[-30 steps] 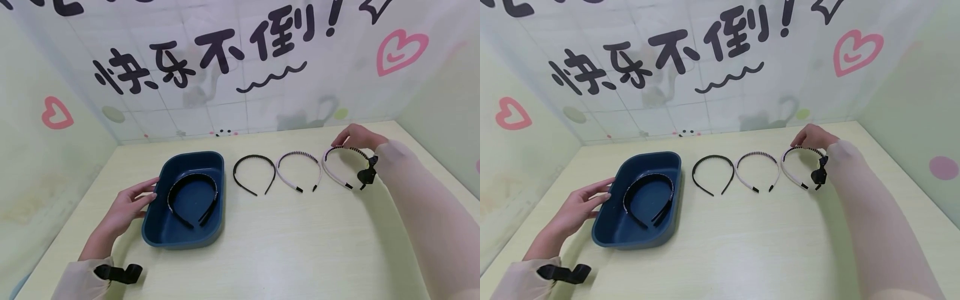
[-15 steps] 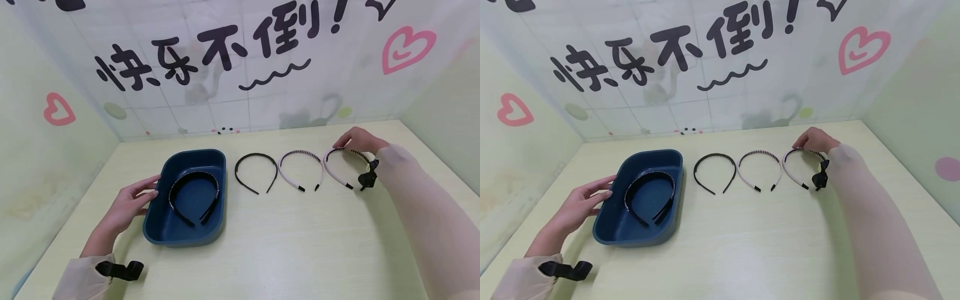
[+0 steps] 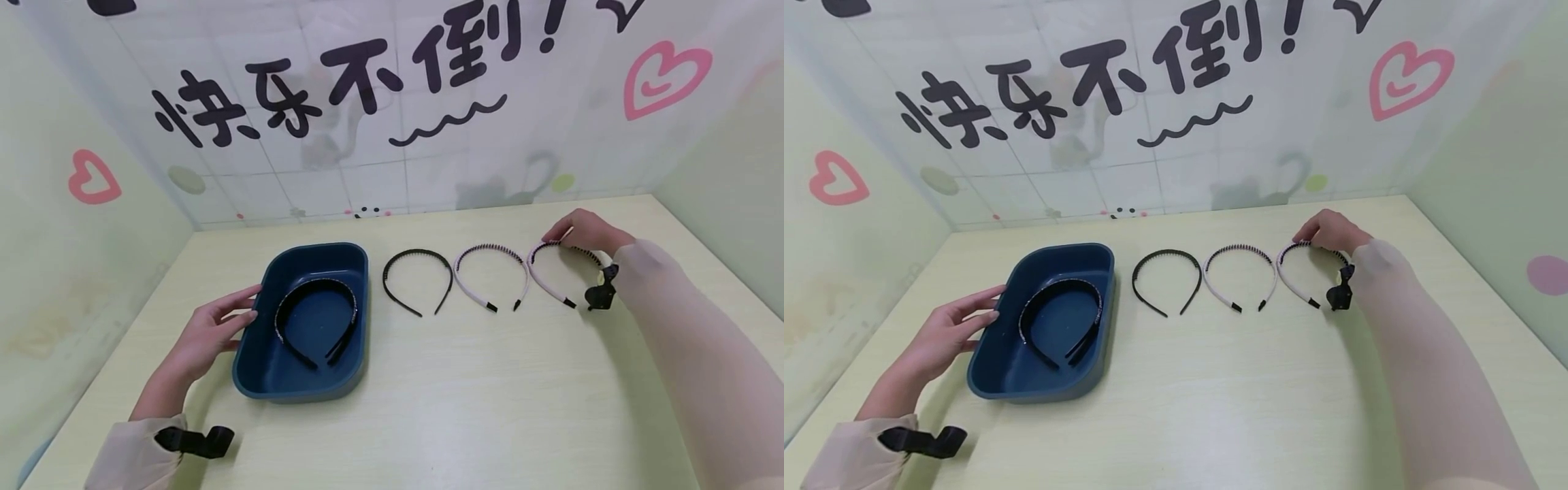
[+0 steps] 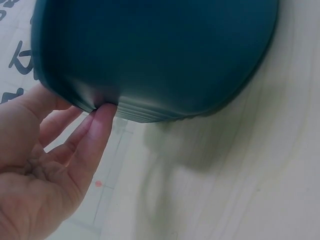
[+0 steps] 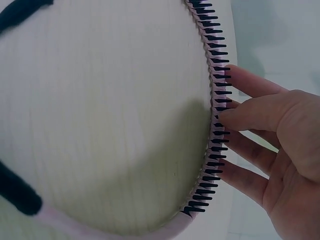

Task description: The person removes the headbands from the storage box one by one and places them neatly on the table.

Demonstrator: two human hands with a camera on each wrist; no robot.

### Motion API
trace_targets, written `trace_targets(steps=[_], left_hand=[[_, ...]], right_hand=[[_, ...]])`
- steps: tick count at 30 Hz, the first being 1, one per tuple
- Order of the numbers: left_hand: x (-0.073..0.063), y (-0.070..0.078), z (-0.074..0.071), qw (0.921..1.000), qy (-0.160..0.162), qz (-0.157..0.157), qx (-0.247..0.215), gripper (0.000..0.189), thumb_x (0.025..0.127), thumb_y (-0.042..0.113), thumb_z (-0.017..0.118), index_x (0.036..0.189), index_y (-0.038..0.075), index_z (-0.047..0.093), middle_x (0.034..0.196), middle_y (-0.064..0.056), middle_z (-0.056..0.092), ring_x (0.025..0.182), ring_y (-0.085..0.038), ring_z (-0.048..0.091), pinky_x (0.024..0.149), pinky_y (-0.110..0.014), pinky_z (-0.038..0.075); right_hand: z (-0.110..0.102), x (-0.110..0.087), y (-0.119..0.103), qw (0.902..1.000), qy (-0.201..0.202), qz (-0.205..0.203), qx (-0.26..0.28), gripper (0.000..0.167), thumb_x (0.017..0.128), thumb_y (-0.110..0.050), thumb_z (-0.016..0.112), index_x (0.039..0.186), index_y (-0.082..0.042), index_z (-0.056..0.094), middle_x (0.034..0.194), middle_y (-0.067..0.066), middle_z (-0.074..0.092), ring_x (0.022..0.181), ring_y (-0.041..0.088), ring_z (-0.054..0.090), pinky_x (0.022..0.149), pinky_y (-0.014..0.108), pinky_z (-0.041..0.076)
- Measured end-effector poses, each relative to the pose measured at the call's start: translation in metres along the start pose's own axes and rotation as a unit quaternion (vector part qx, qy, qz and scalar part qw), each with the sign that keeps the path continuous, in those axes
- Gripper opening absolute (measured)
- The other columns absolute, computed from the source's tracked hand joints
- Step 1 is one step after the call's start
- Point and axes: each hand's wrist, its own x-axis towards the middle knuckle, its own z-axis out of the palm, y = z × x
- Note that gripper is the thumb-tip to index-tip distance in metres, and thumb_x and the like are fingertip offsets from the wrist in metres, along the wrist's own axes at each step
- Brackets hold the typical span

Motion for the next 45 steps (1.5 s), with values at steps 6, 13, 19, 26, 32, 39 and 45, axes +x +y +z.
trace_targets(steps=[6,13,19,26,32,39,45], left_hand=[[0.001,0.001,0.0,1.0,-0.002,0.001,0.0,0.054,0.094,0.032,0.051,0.142,0.013,0.035,0.125,-0.017,0.042,0.096,0.001,0.053,0.069,-0.034,0.051],[0.002,0.003,0.0,1.0,-0.003,0.003,-0.006,0.053,0.094,0.031,0.051,0.142,0.013,0.036,0.122,-0.014,0.043,0.095,0.002,0.053,0.069,-0.034,0.051],[0.002,0.004,0.0,1.0,-0.003,0.006,-0.005,0.053,0.094,0.031,0.052,0.142,0.012,0.036,0.123,-0.015,0.043,0.096,0.002,0.052,0.069,-0.034,0.051],[0.001,0.004,0.0,1.0,-0.002,0.002,-0.003,0.053,0.094,0.031,0.052,0.142,0.012,0.036,0.127,-0.019,0.041,0.096,0.002,0.052,0.069,-0.034,0.051],[0.001,0.003,0.0,1.0,-0.001,0.005,-0.004,0.053,0.094,0.03,0.052,0.142,0.012,0.036,0.127,-0.018,0.041,0.095,0.002,0.052,0.069,-0.034,0.051],[-0.001,0.002,0.001,1.0,0.001,0.005,-0.007,0.053,0.094,0.03,0.052,0.141,0.011,0.036,0.124,-0.016,0.043,0.094,0.002,0.053,0.069,-0.034,0.051],[-0.003,0.001,0.001,1.0,0.001,0.001,-0.008,0.054,0.094,0.032,0.052,0.142,0.011,0.035,0.125,-0.018,0.041,0.095,0.003,0.053,0.07,-0.034,0.051]], right_hand=[[0.0,0.001,0.004,1.0,0.0,0.006,0.003,0.031,0.074,0.015,0.052,0.1,0.007,0.068,0.098,0.023,0.064,0.093,0.035,0.059,0.065,0.026,0.045],[-0.005,-0.002,-0.001,0.9999,0.012,0.002,0.001,0.025,0.08,0.008,0.058,0.103,0.006,0.066,0.099,0.023,0.064,0.095,0.037,0.057,0.072,0.033,0.045],[-0.011,-0.002,-0.015,0.9995,0.016,0.019,0.016,0.024,0.084,0.004,0.057,0.107,0.006,0.065,0.108,0.024,0.061,0.102,0.037,0.055,0.081,0.045,0.044],[-0.015,0.001,-0.036,0.9997,0.009,-0.008,0.02,0.024,0.087,0.002,0.056,0.109,0.007,0.063,0.107,0.024,0.061,0.097,0.034,0.058,0.08,0.045,0.045],[-0.014,0.005,-0.052,0.9992,0.005,-0.025,0.03,0.024,0.087,0.002,0.056,0.109,0.006,0.064,0.106,0.024,0.061,0.097,0.035,0.058,0.079,0.045,0.046],[-0.01,0.011,-0.073,0.9983,-0.006,-0.029,0.05,0.024,0.088,0.0,0.055,0.11,0.005,0.064,0.107,0.022,0.061,0.098,0.036,0.058,0.08,0.044,0.047],[-0.002,0.017,-0.09,0.9971,-0.012,-0.043,0.062,0.024,0.088,-0.001,0.055,0.111,0.003,0.064,0.107,0.019,0.061,0.098,0.033,0.058,0.081,0.043,0.046]])
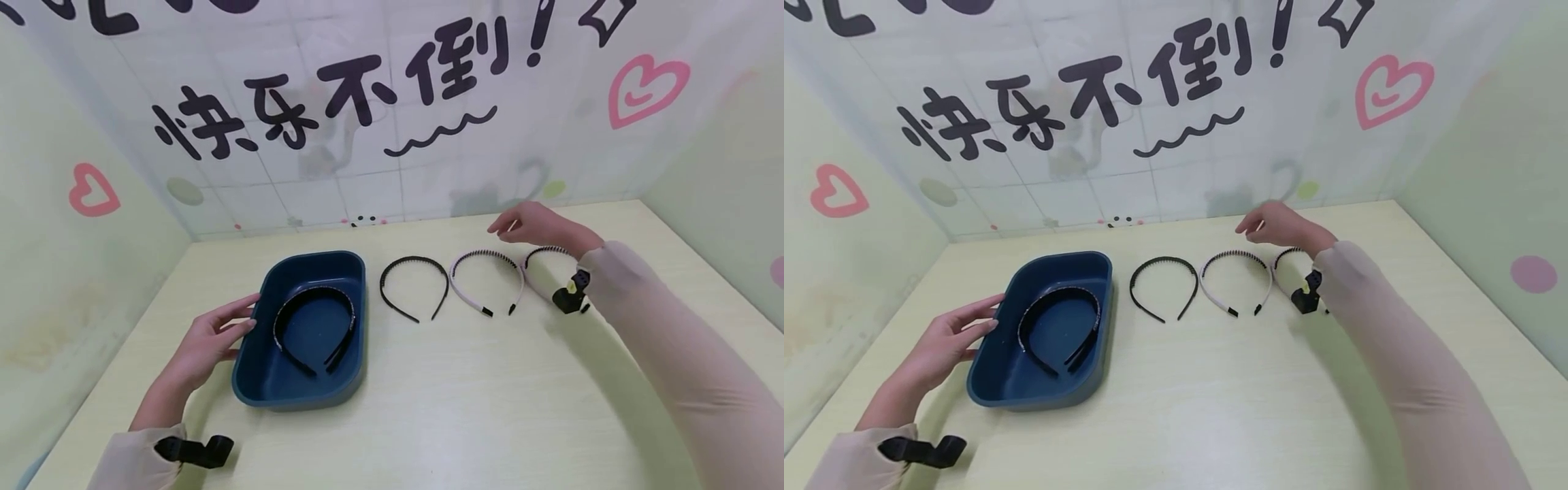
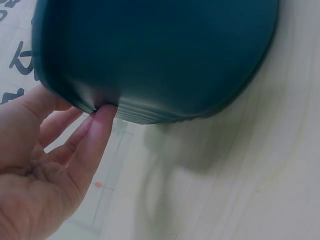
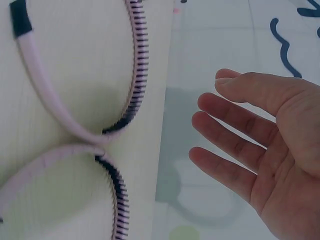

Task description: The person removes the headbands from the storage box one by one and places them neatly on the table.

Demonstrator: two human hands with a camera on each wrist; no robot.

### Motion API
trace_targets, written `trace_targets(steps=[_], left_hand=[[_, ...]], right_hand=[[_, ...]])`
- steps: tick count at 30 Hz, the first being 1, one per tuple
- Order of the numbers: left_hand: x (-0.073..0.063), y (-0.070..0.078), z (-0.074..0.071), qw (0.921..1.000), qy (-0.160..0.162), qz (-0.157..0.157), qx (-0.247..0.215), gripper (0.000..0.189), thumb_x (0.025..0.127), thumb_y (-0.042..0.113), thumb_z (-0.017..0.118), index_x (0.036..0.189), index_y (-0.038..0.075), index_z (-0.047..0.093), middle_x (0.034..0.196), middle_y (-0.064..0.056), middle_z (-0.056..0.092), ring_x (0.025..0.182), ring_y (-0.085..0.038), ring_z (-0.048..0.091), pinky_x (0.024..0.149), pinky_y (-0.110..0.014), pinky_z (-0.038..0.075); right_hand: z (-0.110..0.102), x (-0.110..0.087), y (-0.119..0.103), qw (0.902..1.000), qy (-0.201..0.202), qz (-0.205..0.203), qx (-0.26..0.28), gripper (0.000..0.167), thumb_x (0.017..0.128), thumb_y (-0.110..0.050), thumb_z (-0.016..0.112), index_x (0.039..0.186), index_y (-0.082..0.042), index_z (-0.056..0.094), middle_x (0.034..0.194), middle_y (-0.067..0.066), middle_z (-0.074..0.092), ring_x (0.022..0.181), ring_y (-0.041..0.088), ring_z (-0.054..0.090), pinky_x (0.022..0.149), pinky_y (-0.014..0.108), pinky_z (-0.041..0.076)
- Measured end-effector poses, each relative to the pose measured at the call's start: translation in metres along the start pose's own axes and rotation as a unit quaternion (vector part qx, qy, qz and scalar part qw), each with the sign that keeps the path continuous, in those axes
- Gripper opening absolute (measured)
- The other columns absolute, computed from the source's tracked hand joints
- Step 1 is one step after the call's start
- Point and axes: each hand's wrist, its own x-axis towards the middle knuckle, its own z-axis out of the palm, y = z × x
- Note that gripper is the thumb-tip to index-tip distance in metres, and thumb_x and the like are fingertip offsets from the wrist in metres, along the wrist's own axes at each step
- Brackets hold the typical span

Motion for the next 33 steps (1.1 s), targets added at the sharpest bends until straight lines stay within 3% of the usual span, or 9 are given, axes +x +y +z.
trace_targets(steps=[6,12,20,33], left_hand=[[0.0,0.0,0.0,1.0,0.001,0.001,0.001,0.054,0.094,0.032,0.052,0.142,0.011,0.035,0.125,-0.018,0.041,0.094,0.003,0.052,0.069,-0.034,0.05],[-0.002,0.0,0.001,1.0,0.003,-0.002,-0.001,0.054,0.094,0.031,0.051,0.142,0.011,0.036,0.126,-0.018,0.041,0.094,0.003,0.053,0.07,-0.034,0.051],[-0.001,0.0,0.001,1.0,0.001,-0.001,0.006,0.054,0.095,0.032,0.051,0.142,0.011,0.035,0.127,-0.02,0.04,0.094,0.003,0.052,0.071,-0.035,0.051],[0.0,0.0,0.001,0.9999,0.003,-0.007,0.007,0.055,0.094,0.032,0.051,0.142,0.012,0.035,0.128,-0.02,0.04,0.094,0.003,0.052,0.071,-0.035,0.051]], right_hand=[[0.011,0.009,-0.014,0.9995,-0.007,-0.031,0.007,0.024,0.088,0.0,0.055,0.11,0.004,0.064,0.108,0.018,0.062,0.097,0.031,0.059,0.081,0.04,0.047],[0.022,0.019,-0.026,0.9989,-0.017,-0.042,-0.009,0.025,0.088,-0.003,0.055,0.11,0.001,0.065,0.107,0.015,0.063,0.095,0.028,0.06,0.08,0.038,0.047],[0.038,0.027,-0.047,0.9979,-0.034,-0.054,0.015,0.025,0.088,-0.003,0.055,0.11,0.0,0.065,0.105,0.012,0.064,0.095,0.027,0.06,0.079,0.038,0.048],[0.06,0.046,-0.078,0.9919,-0.068,-0.106,-0.011,0.025,0.088,-0.005,0.055,0.111,-0.003,0.066,0.105,0.012,0.064,0.092,0.022,0.061,0.075,0.031,0.049]])
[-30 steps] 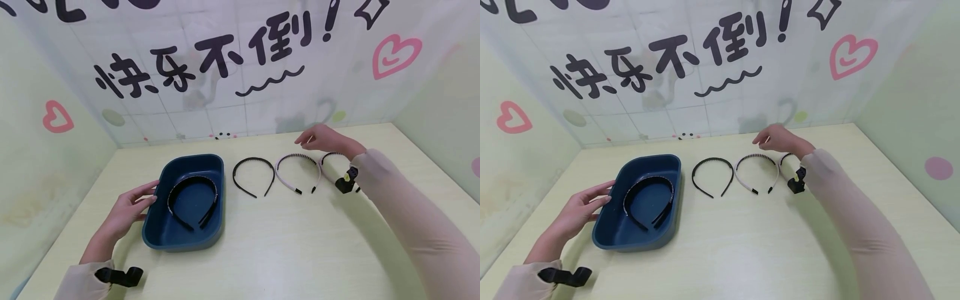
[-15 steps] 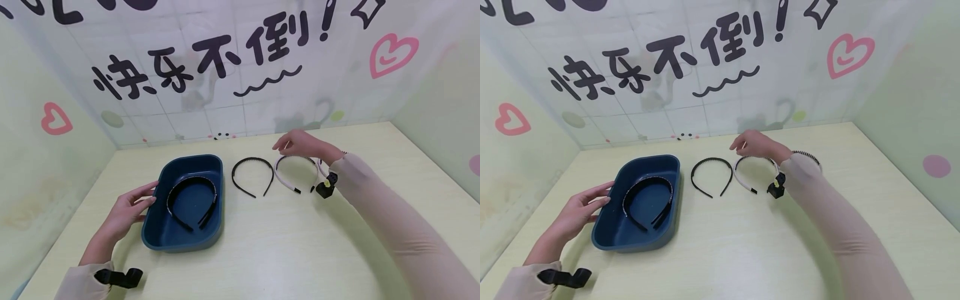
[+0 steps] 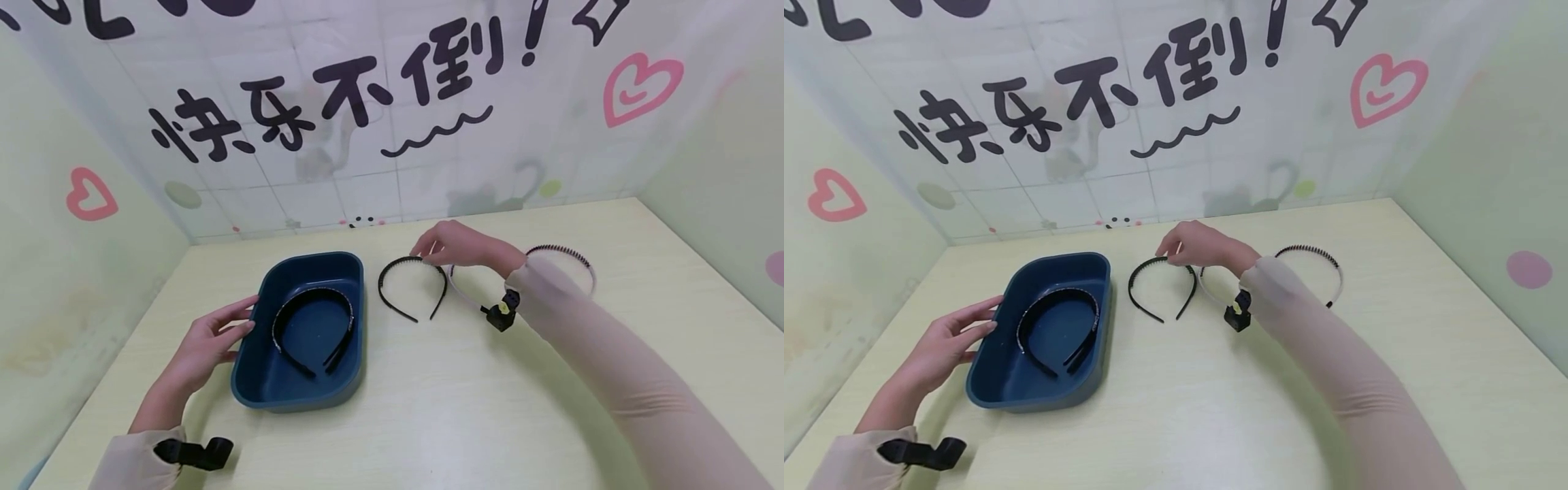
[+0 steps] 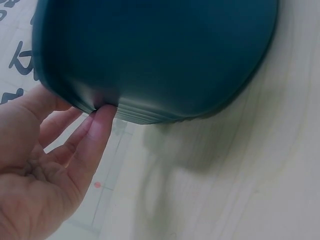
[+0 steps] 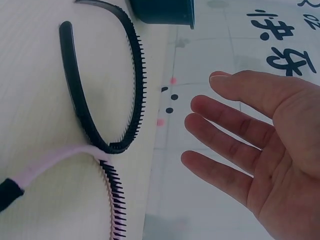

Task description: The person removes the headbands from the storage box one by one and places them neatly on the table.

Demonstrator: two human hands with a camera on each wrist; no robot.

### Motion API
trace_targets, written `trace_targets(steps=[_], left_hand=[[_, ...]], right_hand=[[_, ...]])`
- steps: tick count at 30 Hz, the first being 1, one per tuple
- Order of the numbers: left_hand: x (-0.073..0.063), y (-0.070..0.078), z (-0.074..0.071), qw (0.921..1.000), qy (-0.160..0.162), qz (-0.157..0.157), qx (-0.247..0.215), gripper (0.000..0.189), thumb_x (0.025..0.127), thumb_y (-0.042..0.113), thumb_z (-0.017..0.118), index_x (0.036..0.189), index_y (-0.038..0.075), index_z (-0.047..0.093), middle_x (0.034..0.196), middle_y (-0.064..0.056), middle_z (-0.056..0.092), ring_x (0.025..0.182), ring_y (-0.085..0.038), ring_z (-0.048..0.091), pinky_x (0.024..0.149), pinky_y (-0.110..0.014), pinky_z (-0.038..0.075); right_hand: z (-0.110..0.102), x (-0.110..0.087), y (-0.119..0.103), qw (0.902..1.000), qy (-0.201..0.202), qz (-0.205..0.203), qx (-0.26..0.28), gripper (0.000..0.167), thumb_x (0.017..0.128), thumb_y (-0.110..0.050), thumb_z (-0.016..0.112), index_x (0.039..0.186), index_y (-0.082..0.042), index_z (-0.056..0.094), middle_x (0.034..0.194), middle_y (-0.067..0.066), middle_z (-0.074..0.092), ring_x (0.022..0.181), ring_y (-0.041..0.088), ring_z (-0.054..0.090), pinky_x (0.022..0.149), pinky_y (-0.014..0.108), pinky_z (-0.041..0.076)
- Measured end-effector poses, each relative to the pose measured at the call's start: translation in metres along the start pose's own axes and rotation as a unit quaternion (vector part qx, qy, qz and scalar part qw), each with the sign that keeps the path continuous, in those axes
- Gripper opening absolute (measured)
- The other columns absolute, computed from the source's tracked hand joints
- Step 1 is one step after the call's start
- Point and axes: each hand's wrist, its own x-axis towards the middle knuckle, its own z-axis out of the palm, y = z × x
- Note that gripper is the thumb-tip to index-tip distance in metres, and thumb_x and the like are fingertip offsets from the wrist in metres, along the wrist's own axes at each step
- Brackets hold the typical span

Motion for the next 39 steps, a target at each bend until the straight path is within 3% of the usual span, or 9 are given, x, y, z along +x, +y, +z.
trace_targets(steps=[18,20,22,25,27,39], left_hand=[[-0.002,0.0,0.0,1.0,0.0,0.004,-0.001,0.054,0.095,0.031,0.051,0.142,0.011,0.034,0.129,-0.02,0.039,0.094,0.004,0.051,0.07,-0.035,0.051],[-0.001,0.0,0.0,1.0,0.0,0.004,0.001,0.054,0.095,0.031,0.051,0.142,0.011,0.034,0.129,-0.02,0.039,0.094,0.005,0.051,0.07,-0.035,0.051],[-0.001,0.0,-0.001,1.0,0.001,0.004,0.002,0.054,0.095,0.031,0.051,0.142,0.011,0.035,0.129,-0.02,0.039,0.094,0.005,0.051,0.07,-0.035,0.051],[-0.001,-0.001,-0.001,1.0,0.001,0.005,0.001,0.054,0.095,0.032,0.051,0.142,0.011,0.035,0.129,-0.02,0.039,0.094,0.005,0.051,0.07,-0.034,0.051],[-0.001,-0.001,-0.001,1.0,0.0,0.005,-0.001,0.054,0.095,0.031,0.051,0.142,0.012,0.035,0.129,-0.02,0.039,0.094,0.005,0.051,0.07,-0.035,0.051],[-0.001,-0.002,-0.001,0.9999,0.0,0.005,0.009,0.054,0.095,0.032,0.05,0.143,0.013,0.033,0.13,-0.019,0.038,0.097,0.006,0.048,0.072,-0.039,0.051]], right_hand=[[0.017,0.042,-0.047,0.9983,-0.036,-0.045,0.005,0.026,0.089,-0.004,0.055,0.112,-0.005,0.066,0.109,0.004,0.063,0.09,0.014,0.06,0.078,0.025,0.047],[0.018,0.045,-0.051,0.9982,-0.034,-0.049,-0.002,0.026,0.089,-0.005,0.055,0.112,-0.004,0.066,0.109,0.004,0.063,0.089,0.013,0.061,0.09,0.026,0.041],[0.018,0.049,-0.056,0.9979,-0.034,-0.055,-0.007,0.026,0.089,-0.004,0.055,0.112,-0.004,0.066,0.109,0.005,0.064,0.089,0.013,0.061,0.09,0.027,0.041],[0.017,0.054,-0.062,0.9974,-0.036,-0.06,-0.013,0.025,0.089,-0.004,0.055,0.111,-0.004,0.066,0.11,0.006,0.063,0.09,0.013,0.06,0.089,0.026,0.041],[0.018,0.057,-0.066,0.9972,-0.041,-0.061,-0.01,0.025,0.089,-0.004,0.055,0.112,-0.004,0.066,0.112,0.006,0.063,0.093,0.014,0.059,0.078,0.024,0.046],[0.024,0.08,-0.079,0.9964,-0.048,-0.065,-0.029,0.025,0.09,-0.006,0.056,0.113,-0.008,0.065,0.113,0.004,0.062,0.097,0.011,0.057,0.083,0.021,0.042]])
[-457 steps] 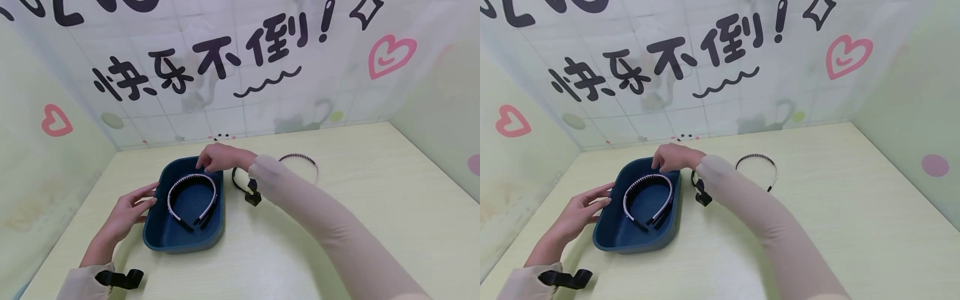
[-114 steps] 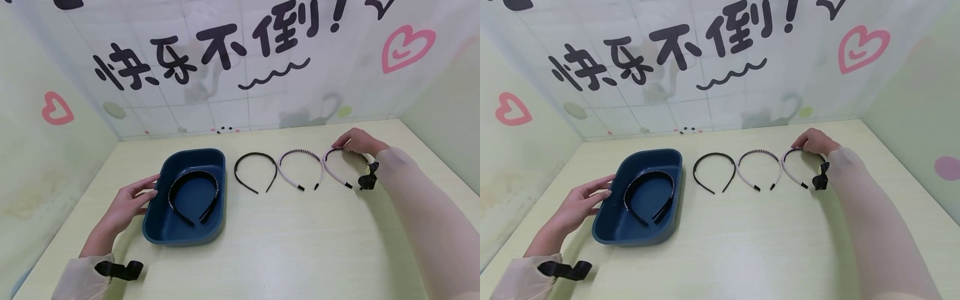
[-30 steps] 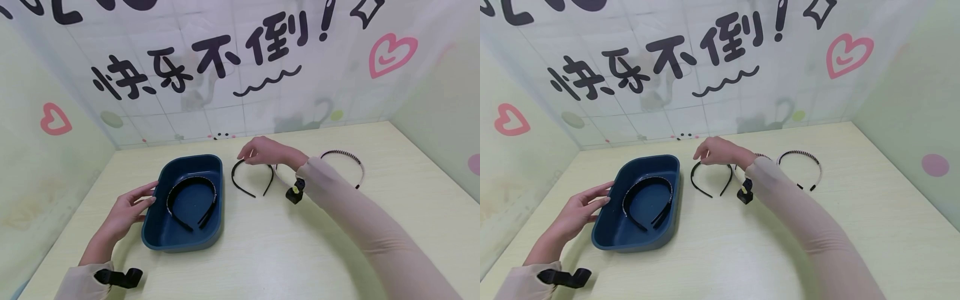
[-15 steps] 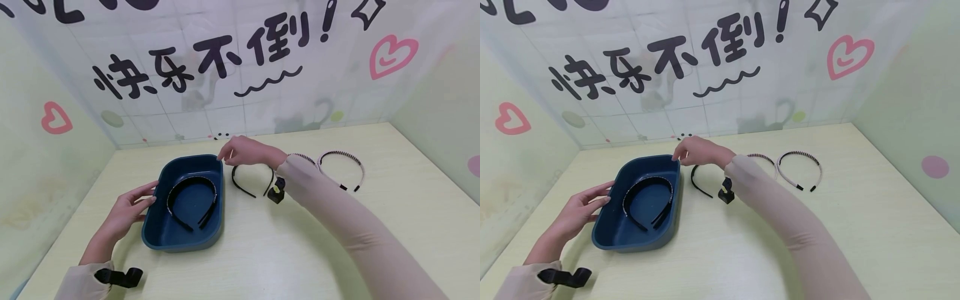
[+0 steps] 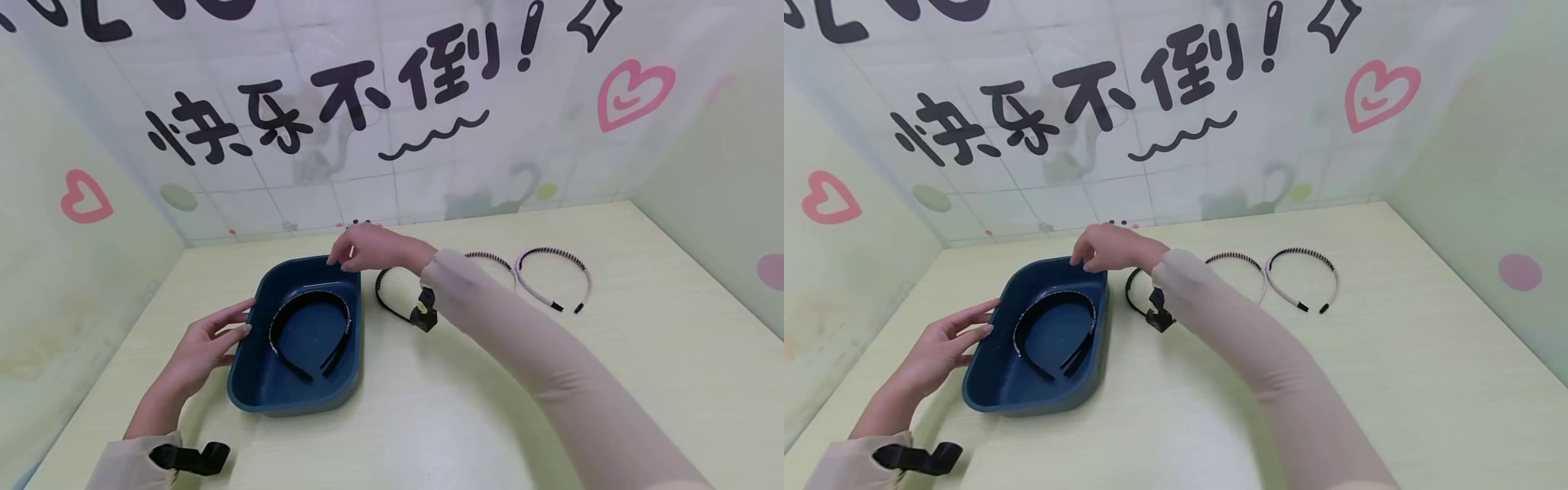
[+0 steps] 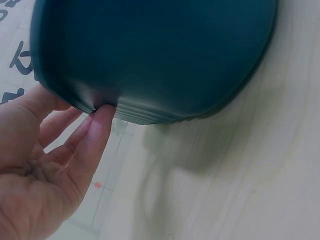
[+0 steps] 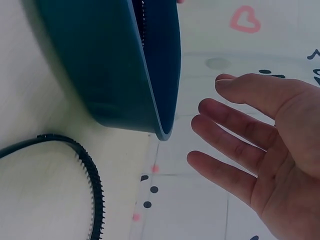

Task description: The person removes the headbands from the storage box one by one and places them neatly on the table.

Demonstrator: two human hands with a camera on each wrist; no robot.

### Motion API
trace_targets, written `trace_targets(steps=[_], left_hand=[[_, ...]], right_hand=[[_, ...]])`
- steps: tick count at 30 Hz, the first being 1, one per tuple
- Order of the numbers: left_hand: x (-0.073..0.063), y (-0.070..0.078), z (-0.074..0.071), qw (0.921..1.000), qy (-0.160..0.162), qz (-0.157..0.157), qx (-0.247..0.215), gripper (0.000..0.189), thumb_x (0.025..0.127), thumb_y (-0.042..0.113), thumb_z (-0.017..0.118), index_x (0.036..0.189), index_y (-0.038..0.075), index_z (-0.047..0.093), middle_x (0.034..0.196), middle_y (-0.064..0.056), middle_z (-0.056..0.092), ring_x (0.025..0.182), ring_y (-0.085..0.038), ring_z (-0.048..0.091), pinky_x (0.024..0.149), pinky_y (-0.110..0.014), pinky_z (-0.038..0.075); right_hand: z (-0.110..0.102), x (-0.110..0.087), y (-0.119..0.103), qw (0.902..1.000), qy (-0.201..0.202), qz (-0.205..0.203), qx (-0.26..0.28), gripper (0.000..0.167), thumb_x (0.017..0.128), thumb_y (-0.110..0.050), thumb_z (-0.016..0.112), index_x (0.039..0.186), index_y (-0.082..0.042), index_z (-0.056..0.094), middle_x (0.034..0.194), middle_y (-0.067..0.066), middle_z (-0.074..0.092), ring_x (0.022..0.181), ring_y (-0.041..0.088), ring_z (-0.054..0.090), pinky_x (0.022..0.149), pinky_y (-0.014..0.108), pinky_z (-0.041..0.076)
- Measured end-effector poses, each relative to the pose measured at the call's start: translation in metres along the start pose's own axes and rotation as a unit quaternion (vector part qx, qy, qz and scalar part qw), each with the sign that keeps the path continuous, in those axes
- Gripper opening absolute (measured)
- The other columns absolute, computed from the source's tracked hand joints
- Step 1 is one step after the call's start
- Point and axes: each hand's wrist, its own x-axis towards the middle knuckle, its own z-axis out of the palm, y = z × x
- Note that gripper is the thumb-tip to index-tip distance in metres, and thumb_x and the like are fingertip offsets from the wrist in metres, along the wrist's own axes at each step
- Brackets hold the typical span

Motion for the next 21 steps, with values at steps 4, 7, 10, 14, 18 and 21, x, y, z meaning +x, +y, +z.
trace_targets(steps=[4,7,10,14,18,21], left_hand=[[0.0,-0.001,0.0,1.0,0.001,0.002,-0.003,0.054,0.095,0.031,0.05,0.143,0.012,0.034,0.129,-0.019,0.038,0.095,0.006,0.05,0.071,-0.037,0.051],[0.0,-0.002,0.0,1.0,0.001,0.003,-0.005,0.054,0.095,0.031,0.05,0.143,0.011,0.034,0.129,-0.019,0.038,0.095,0.006,0.05,0.071,-0.035,0.051],[0.001,-0.002,0.0,1.0,0.0,0.003,-0.004,0.054,0.095,0.031,0.05,0.143,0.012,0.034,0.129,-0.019,0.038,0.095,0.006,0.05,0.07,-0.035,0.051],[0.001,-0.003,0.001,1.0,0.0,0.002,-0.003,0.054,0.095,0.032,0.05,0.143,0.013,0.034,0.13,-0.019,0.038,0.096,0.006,0.049,0.07,-0.035,0.051],[0.002,-0.003,0.001,1.0,-0.001,0.001,-0.004,0.054,0.095,0.032,0.05,0.143,0.013,0.033,0.129,-0.019,0.038,0.096,0.006,0.049,0.071,-0.035,0.051],[0.001,-0.002,0.001,1.0,-0.001,0.001,-0.003,0.054,0.095,0.032,0.049,0.143,0.013,0.033,0.129,-0.019,0.038,0.096,0.005,0.05,0.071,-0.036,0.051]], right_hand=[[0.004,0.009,-0.001,0.9999,0.007,-0.007,-0.004,0.025,0.09,-0.005,0.055,0.112,-0.008,0.066,0.11,0.004,0.063,0.095,0.009,0.058,0.091,0.021,0.037],[0.008,0.016,-0.002,0.9999,0.007,-0.009,0.0,0.025,0.09,-0.004,0.055,0.112,-0.007,0.066,0.11,0.005,0.064,0.094,0.01,0.058,0.09,0.019,0.037],[0.012,0.022,-0.003,0.9998,0.003,-0.012,0.016,0.025,0.09,-0.003,0.054,0.112,-0.006,0.066,0.111,0.007,0.063,0.094,0.011,0.057,0.081,0.019,0.042],[0.018,0.03,-0.005,0.9992,-0.006,-0.01,0.038,0.026,0.089,-0.001,0.053,0.113,-0.005,0.065,0.111,0.009,0.063,0.091,0.012,0.057,0.077,0.019,0.043],[0.023,0.036,-0.006,0.9986,-0.013,-0.003,0.051,0.027,0.09,-0.002,0.053,0.113,-0.004,0.064,0.11,0.012,0.063,0.089,0.013,0.057,0.076,0.02,0.043],[0.025,0.04,-0.006,0.9979,-0.02,0.0,0.062,0.027,0.089,-0.001,0.055,0.114,-0.002,0.064,0.111,0.011,0.062,0.092,0.013,0.057,0.077,0.019,0.043]])
